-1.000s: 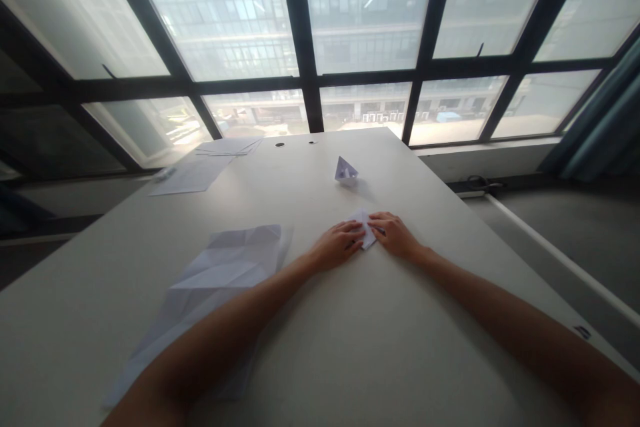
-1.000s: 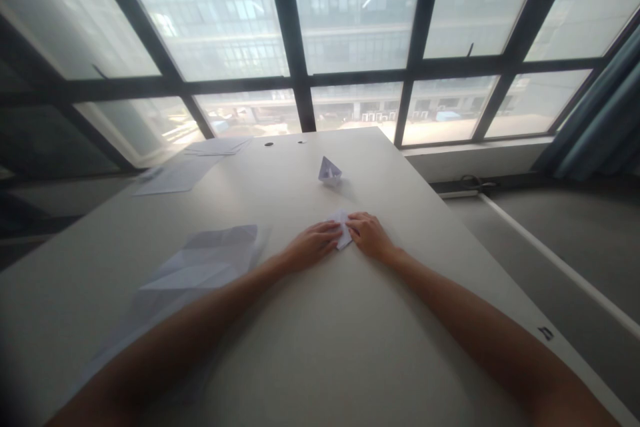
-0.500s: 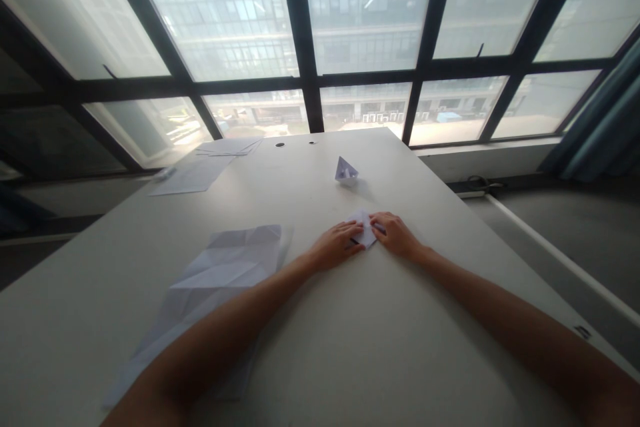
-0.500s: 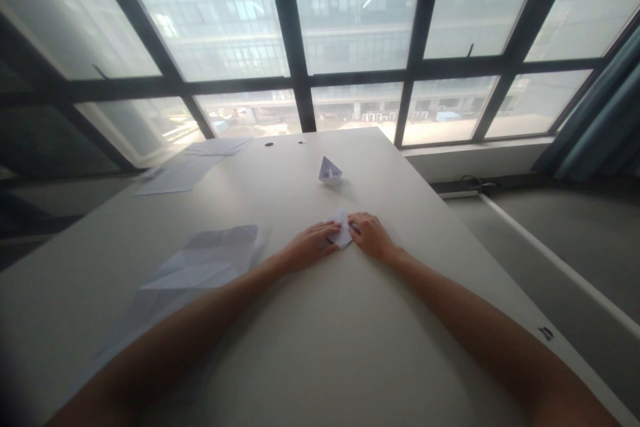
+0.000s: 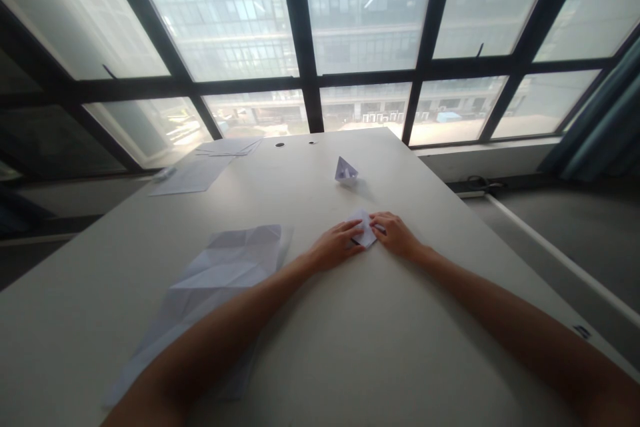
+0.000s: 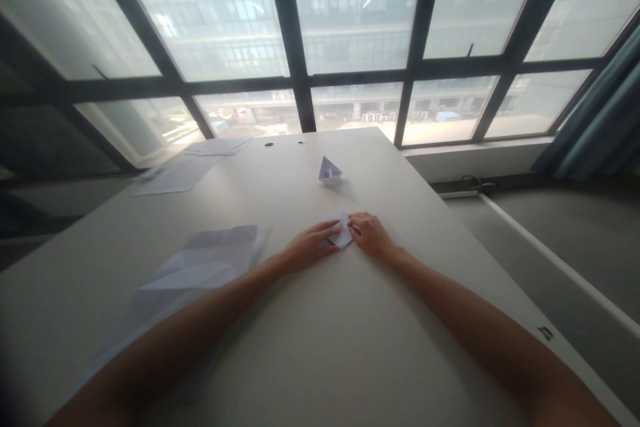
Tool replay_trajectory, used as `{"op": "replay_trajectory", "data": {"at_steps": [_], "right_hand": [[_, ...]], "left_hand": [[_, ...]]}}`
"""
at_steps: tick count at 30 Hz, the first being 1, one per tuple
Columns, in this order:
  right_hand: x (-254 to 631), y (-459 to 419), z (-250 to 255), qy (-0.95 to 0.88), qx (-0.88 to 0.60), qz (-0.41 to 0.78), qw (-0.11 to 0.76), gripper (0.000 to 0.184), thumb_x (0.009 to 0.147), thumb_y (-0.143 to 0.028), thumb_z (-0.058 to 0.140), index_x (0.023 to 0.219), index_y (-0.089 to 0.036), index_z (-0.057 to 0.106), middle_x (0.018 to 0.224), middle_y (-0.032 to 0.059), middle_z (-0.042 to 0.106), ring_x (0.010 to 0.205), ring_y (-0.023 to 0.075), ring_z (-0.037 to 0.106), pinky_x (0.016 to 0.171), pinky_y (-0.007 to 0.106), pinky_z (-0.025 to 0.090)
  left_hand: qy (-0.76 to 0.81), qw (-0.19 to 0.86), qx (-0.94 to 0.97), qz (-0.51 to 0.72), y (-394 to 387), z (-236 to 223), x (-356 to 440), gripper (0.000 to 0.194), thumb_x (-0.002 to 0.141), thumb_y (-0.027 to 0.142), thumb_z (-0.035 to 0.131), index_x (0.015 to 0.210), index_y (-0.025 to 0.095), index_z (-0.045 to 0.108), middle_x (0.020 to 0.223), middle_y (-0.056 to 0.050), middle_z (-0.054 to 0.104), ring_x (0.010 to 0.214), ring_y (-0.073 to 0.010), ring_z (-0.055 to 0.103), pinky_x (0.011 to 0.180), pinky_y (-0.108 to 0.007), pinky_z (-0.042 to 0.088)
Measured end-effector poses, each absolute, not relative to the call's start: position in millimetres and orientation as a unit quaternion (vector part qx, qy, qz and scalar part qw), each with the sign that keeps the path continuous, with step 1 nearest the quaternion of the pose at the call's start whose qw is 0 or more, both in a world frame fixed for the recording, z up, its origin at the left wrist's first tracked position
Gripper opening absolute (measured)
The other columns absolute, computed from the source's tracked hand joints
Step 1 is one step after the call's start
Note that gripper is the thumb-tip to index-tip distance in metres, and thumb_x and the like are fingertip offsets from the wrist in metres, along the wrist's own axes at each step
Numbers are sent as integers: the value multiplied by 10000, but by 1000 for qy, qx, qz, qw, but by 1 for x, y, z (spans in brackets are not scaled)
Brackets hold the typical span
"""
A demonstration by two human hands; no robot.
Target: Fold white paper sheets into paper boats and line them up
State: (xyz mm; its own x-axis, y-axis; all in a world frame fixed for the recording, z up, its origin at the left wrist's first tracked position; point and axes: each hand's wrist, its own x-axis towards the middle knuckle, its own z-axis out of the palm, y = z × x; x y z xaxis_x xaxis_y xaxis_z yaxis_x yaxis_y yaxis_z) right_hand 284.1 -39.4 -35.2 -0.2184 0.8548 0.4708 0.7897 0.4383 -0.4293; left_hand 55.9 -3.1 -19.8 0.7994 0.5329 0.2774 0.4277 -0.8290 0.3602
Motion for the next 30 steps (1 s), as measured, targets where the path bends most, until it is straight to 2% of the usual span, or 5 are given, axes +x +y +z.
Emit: {"op": "replay_trajectory", "data": {"at_steps": [8,15,26,30], "right_hand": [[285,-40,-34,-780,-529,54,330,178,866,-144,590,978,-187,722,1181,118,700,1135,239,616,1015,401,448],[284,-42,-31,-780,-532,54,325,169,858,-136,598,968,-180,718,1181,122,701,1133,241,617,1010,391,448],[283,-42,-30,-780,-533,50,324,162,860,-131,599,958,-182,716,1175,117,704,1128,240,619,1012,388,448],[284,-42,-30,-782,-530,51,325,166,861,-131,594,959,-177,719,1174,123,704,1129,245,619,1012,396,449]], "left_hand": [[257,145,936,191,-5,-19,55,434,913,416,625,1319,267,595,1485,-84,459,1333,-265,486,1140,-403,392],[256,149,933,207,-4,-22,55,398,912,418,619,1277,259,627,1306,-96,539,1210,-257,549,1084,-408,433],[243,160,931,218,-2,-24,55,396,907,410,632,1274,260,618,1279,-93,556,1189,-247,550,1076,-402,435],[256,164,927,219,-1,-24,56,483,881,412,669,1326,251,574,1278,-89,567,1189,-246,557,1061,-380,444]]}}
